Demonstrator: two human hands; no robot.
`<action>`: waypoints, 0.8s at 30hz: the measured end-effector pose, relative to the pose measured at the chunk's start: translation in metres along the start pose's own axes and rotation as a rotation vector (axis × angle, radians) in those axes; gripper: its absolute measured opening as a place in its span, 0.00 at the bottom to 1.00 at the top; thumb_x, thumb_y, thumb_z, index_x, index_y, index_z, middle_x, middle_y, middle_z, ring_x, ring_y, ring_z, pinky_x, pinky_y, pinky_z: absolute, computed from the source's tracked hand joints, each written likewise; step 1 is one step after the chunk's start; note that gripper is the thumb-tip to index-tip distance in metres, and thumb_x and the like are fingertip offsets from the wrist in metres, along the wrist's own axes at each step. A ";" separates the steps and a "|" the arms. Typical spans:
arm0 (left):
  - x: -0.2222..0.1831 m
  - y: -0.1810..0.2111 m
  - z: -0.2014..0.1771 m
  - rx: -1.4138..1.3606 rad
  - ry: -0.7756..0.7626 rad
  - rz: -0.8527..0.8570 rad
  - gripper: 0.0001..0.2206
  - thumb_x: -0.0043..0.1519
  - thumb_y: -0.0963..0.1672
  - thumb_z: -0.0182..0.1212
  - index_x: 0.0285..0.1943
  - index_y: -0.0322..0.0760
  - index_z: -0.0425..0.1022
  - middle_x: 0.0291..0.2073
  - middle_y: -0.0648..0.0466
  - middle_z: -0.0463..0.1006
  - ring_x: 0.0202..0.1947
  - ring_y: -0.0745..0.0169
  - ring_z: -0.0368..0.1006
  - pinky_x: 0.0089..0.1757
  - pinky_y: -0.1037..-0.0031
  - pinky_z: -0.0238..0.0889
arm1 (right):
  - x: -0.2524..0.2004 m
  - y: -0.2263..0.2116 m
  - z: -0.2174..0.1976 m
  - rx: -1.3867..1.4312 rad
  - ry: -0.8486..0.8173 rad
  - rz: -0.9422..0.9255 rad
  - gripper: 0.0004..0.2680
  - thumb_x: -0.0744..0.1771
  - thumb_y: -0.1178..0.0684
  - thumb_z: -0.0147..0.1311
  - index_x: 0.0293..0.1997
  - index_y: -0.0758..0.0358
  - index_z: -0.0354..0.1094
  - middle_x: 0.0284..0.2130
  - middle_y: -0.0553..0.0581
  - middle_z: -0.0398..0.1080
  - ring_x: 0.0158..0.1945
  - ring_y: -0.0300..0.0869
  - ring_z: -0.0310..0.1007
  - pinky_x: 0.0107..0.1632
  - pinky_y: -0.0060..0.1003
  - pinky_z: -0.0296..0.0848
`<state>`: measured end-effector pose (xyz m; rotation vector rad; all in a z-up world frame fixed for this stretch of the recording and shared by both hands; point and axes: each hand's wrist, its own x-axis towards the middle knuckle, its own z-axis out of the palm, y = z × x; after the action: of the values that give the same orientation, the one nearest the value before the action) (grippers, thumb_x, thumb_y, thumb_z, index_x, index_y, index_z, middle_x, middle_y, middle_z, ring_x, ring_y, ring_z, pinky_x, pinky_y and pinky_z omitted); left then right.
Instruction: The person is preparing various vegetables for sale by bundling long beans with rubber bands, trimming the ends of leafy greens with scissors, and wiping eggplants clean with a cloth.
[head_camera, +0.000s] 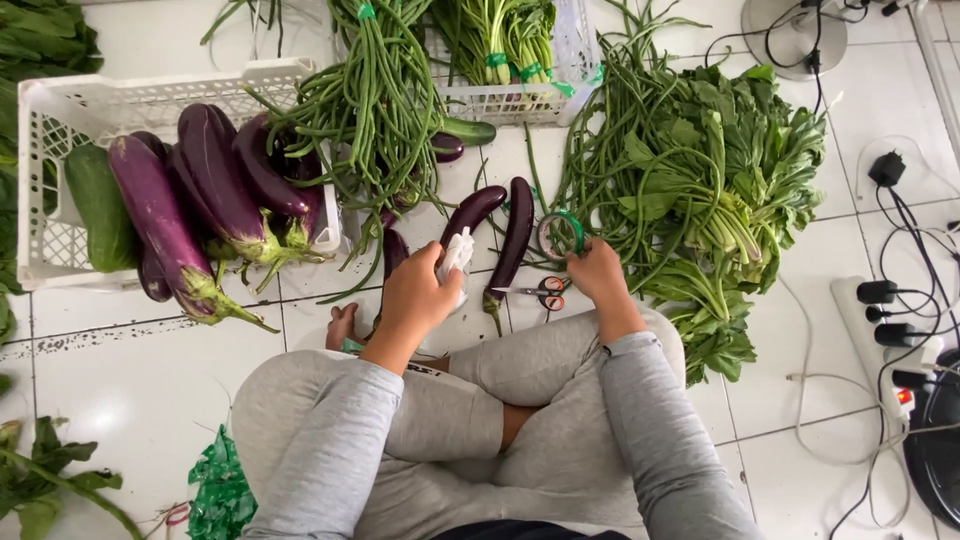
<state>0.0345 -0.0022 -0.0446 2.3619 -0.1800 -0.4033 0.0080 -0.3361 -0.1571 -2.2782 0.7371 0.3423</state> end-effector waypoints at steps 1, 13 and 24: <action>-0.001 -0.001 0.000 0.000 -0.004 0.001 0.13 0.56 0.51 0.54 0.39 0.40 0.71 0.34 0.45 0.78 0.39 0.38 0.78 0.39 0.54 0.72 | 0.000 0.001 0.000 0.001 0.001 0.004 0.17 0.68 0.53 0.53 0.58 0.80 0.65 0.34 0.69 0.75 0.31 0.51 0.79 0.34 0.45 0.77; -0.001 0.004 0.009 -0.281 -0.003 0.102 0.12 0.63 0.49 0.56 0.44 0.36 0.74 0.35 0.42 0.80 0.39 0.38 0.80 0.38 0.58 0.73 | -0.054 -0.069 -0.006 0.134 0.255 -0.438 0.17 0.69 0.49 0.61 0.55 0.74 0.59 0.45 0.73 0.62 0.50 0.71 0.72 0.47 0.60 0.75; 0.009 0.006 -0.012 -0.113 -0.148 -0.039 0.25 0.67 0.58 0.50 0.55 0.34 0.75 0.44 0.40 0.81 0.43 0.43 0.81 0.40 0.57 0.76 | -0.093 -0.121 0.004 0.324 -0.073 -0.486 0.16 0.63 0.60 0.64 0.56 0.75 0.71 0.45 0.80 0.73 0.54 0.66 0.74 0.52 0.58 0.74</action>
<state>0.0470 -0.0008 -0.0339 2.2281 -0.1757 -0.5919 0.0053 -0.2239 -0.0531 -2.0376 0.1680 0.0680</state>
